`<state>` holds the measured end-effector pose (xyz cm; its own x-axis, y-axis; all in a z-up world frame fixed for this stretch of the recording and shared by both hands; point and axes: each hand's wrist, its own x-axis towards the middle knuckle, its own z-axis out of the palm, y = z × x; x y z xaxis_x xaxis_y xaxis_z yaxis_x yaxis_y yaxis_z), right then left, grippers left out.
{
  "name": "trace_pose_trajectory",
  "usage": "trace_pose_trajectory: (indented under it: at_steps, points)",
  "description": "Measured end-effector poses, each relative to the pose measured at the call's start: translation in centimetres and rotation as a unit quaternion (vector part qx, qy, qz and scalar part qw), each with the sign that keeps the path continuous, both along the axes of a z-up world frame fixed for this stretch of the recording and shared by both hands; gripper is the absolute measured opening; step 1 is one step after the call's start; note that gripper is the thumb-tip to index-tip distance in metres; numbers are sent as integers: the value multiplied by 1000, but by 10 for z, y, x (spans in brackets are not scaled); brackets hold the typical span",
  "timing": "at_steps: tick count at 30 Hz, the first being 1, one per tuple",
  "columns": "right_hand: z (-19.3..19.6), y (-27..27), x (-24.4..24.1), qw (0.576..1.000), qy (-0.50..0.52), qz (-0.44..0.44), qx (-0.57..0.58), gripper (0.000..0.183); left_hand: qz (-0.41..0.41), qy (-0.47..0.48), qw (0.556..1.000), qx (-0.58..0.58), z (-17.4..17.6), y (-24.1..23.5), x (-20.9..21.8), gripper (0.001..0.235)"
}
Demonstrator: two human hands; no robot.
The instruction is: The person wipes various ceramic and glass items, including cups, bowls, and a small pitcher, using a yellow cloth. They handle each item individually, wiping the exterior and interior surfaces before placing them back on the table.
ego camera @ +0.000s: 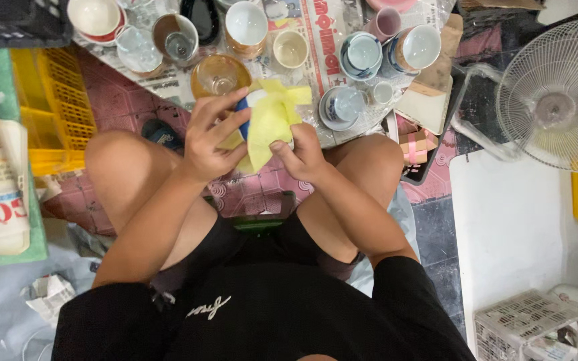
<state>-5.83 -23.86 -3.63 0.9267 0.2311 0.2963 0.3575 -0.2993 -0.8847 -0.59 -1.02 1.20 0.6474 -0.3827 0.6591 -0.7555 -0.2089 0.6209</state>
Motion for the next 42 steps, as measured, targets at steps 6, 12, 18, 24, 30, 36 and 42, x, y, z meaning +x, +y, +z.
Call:
trace_pose_trajectory:
  at_steps: [6, 12, 18, 24, 30, 36, 42]
  points:
    - [22, -11, 21, 980, -186, 62, -39, 72, -75, 181, 975, -109, -14, -9, 2, 66]
    - [24, -16, 35, 972, -236, 6, -16, 65, -193, 463, 820, -278, -50, -13, -3, 69]
    - [44, -6, 24, 984, -172, -45, -23, 30, -315, 512, 730, -323, -58, -15, -7, 73]
    - [56, -9, 24, 987, -151, -44, 29, 23, -318, 577, 679, -322, -66, -15, -11, 75]
    - [64, -19, 22, 996, -89, 20, 22, 29, -308, 613, 650, -326, -62, -21, -11, 77]
    - [33, -12, 19, 963, -209, -155, 70, 30, -328, 633, 595, -371, -91, -13, -11, 74]
    - [69, -25, 24, 956, -253, 22, -147, 45, -293, 609, 625, -391, -133, -11, -10, 72]
